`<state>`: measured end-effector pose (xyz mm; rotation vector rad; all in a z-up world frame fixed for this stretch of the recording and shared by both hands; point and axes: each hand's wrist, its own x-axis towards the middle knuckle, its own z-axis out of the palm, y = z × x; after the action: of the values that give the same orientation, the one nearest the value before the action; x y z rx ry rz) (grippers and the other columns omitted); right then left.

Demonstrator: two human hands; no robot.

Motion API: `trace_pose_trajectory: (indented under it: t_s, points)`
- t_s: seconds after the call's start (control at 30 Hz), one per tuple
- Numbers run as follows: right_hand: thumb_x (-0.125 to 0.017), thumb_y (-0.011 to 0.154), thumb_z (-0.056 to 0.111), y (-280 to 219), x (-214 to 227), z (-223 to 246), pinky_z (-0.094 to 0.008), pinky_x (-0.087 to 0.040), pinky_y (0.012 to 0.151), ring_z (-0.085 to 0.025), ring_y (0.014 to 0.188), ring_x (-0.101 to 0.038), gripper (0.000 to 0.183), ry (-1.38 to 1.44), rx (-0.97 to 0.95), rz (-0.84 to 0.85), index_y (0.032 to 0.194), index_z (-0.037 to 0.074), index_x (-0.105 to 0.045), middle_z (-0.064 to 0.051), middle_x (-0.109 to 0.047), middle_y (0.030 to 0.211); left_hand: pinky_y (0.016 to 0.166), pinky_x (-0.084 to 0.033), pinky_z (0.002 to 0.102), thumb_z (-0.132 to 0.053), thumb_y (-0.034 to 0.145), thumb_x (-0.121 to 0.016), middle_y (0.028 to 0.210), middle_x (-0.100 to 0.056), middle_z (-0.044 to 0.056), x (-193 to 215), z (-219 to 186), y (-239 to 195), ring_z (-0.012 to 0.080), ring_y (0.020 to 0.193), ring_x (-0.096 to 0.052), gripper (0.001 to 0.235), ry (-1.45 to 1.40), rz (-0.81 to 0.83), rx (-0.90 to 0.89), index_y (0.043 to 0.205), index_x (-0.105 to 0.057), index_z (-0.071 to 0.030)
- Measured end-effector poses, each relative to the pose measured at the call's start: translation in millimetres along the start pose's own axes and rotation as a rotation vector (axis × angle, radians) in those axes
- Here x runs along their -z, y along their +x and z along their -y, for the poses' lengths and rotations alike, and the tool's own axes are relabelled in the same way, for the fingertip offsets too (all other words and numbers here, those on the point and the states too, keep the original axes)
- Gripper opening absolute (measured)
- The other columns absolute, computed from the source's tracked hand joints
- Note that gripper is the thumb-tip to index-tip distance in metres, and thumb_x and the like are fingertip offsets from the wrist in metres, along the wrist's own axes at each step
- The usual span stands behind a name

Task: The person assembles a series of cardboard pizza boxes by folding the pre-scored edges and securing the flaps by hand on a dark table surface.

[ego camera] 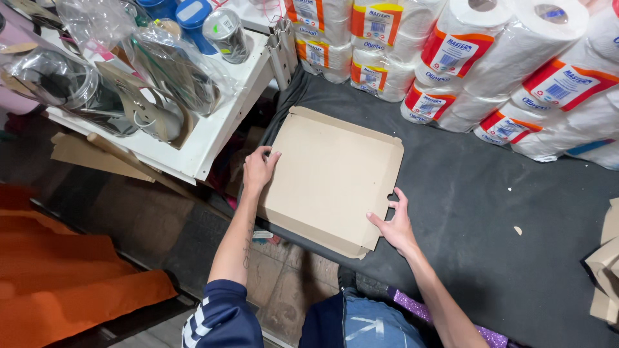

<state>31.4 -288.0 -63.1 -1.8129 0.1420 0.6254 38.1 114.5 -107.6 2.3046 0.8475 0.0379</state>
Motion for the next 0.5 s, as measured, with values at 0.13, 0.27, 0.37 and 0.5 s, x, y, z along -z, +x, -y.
trace_pose_trajectory:
  t_s: [0.13,0.27,0.37,0.5]
  points:
    - [-0.078,0.085,0.008,16,-5,-25,-0.049,-0.064,0.074,-0.049,0.1,-0.069,0.096,0.183,0.092,-0.083,0.161,0.006,-0.019,-0.023,-0.054,0.125,0.098,-0.056,0.053,-0.05,0.096,-0.067,0.113,-0.074,0.014,12,-16,-13,0.0362,0.113,-0.069,0.042,-0.096,-0.04,-0.058,0.127,-0.07,-0.021]
    - [-0.074,0.087,0.002,4,-2,-3,-0.052,-0.064,0.077,-0.049,0.099,-0.067,0.093,0.23,0.258,-0.125,0.161,0.005,-0.018,-0.023,-0.051,0.121,0.098,-0.054,0.059,-0.039,0.099,-0.068,0.112,-0.072,0.024,41,-58,-34,0.0453,0.116,-0.065,0.042,-0.224,-0.096,-0.174,0.131,-0.067,-0.012]
    - [-0.076,0.089,0.011,12,-3,-11,-0.05,-0.064,0.08,-0.048,0.096,-0.07,0.087,0.124,0.219,-0.172,0.161,0.009,-0.027,-0.023,-0.061,0.117,0.098,-0.054,0.058,-0.046,0.098,-0.067,0.11,-0.072,0.018,27,-44,-18,0.0428,0.113,-0.067,0.042,-0.132,-0.093,-0.134,0.129,-0.068,-0.018]
    - [-0.073,0.091,0.014,3,-11,-5,-0.052,-0.065,0.071,-0.048,0.092,-0.072,0.094,0.216,-0.081,-0.059,0.163,0.007,-0.014,-0.028,-0.061,0.118,0.095,-0.055,0.054,-0.06,0.092,-0.069,0.103,-0.073,0.009,0,-5,-1,0.0367,0.105,-0.072,0.047,0.051,-0.053,-0.026,0.117,-0.068,-0.02]
